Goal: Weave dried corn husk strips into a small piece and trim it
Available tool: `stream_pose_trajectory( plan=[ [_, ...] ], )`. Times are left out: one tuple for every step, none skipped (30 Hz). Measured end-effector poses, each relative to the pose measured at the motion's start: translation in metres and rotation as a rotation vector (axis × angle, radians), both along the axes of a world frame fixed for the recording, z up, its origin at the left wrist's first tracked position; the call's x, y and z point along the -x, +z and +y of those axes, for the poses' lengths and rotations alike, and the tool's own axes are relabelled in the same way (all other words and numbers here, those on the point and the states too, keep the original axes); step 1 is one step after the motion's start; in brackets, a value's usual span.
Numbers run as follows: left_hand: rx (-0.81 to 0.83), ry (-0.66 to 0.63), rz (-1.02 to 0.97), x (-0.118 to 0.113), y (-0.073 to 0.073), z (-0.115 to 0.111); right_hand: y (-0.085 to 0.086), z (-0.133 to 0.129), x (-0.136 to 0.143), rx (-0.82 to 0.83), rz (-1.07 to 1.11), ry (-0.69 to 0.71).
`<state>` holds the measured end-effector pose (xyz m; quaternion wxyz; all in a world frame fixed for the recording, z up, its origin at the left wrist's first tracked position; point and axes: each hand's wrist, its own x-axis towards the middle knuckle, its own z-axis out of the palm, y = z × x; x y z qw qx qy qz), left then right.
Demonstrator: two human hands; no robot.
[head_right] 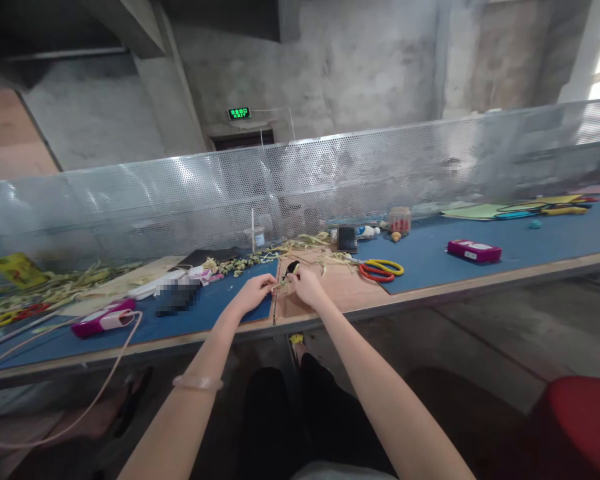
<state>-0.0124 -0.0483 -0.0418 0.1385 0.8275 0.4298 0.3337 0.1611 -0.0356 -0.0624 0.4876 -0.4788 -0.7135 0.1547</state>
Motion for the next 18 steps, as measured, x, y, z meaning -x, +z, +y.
stream_pose_trajectory(
  plan=[
    [0.001,-0.004,0.002,-0.0002,0.0001,0.0000,0.0002,0.0000,0.0001,-0.003,0.003,-0.007],
    [0.004,-0.006,0.000,-0.0004,0.0004,-0.0003,0.0004,0.0000,0.0001,-0.009,0.008,-0.016],
    [0.010,-0.009,-0.004,-0.0007,0.0008,-0.0007,0.0006,-0.0002,0.0000,-0.020,0.013,-0.023],
    [0.018,-0.013,-0.009,-0.0010,0.0013,-0.0014,0.0007,-0.0003,-0.0001,-0.036,0.018,-0.029],
    [0.025,-0.015,-0.015,-0.0012,0.0020,-0.0021,0.0009,-0.0005,-0.0003,-0.056,0.024,-0.035],
    [0.031,-0.021,-0.019,-0.0014,0.0027,-0.0029,0.0011,-0.0007,-0.0005,-0.074,0.030,-0.045],
    [0.034,-0.028,-0.023,-0.0015,0.0033,-0.0037,0.0014,-0.0009,-0.0007,-0.089,0.034,-0.057],
    [0.032,-0.035,-0.029,-0.0017,0.0039,-0.0043,0.0018,-0.0012,-0.0009,-0.097,0.036,-0.069],
    [0.029,-0.042,-0.035,-0.0018,0.0044,-0.0047,0.0021,-0.0016,-0.0010,-0.099,0.037,-0.081],
    [0.030,-0.050,-0.043,-0.0020,0.0046,-0.0048,0.0025,-0.0019,-0.0009,-0.101,0.036,-0.088],
    [0.037,-0.057,-0.052,-0.0022,0.0046,-0.0047,0.0028,-0.0023,-0.0007,-0.110,0.028,-0.091],
    [0.049,-0.063,-0.065,-0.0025,0.0044,-0.0043,0.0031,-0.0027,-0.0003,-0.135,0.010,-0.097],
    [0.066,-0.072,-0.082,-0.0028,0.0038,-0.0037,0.0032,-0.0031,0.0002,-0.179,-0.020,-0.110],
    [0.087,-0.085,-0.102,-0.0031,0.0031,-0.0030,0.0033,-0.0036,0.0009,-0.234,-0.060,-0.130],
    [0.110,-0.100,-0.123,-0.0034,0.0023,-0.0024,0.0033,-0.0042,0.0016,-0.290,-0.107,-0.154],
    [0.130,-0.114,-0.144,-0.0035,0.0016,-0.0020,0.0033,-0.0049,0.0023,-0.339,-0.151,-0.177],
    [0.145,-0.127,-0.162,-0.0034,0.0010,-0.0018,0.0032,-0.0056,0.0029,-0.376,-0.185,-0.201],
    [0.154,-0.141,-0.173,-0.0032,0.0006,-0.0020,0.0032,-0.0062,0.0034,-0.397,-0.208,-0.219]
  ],
)
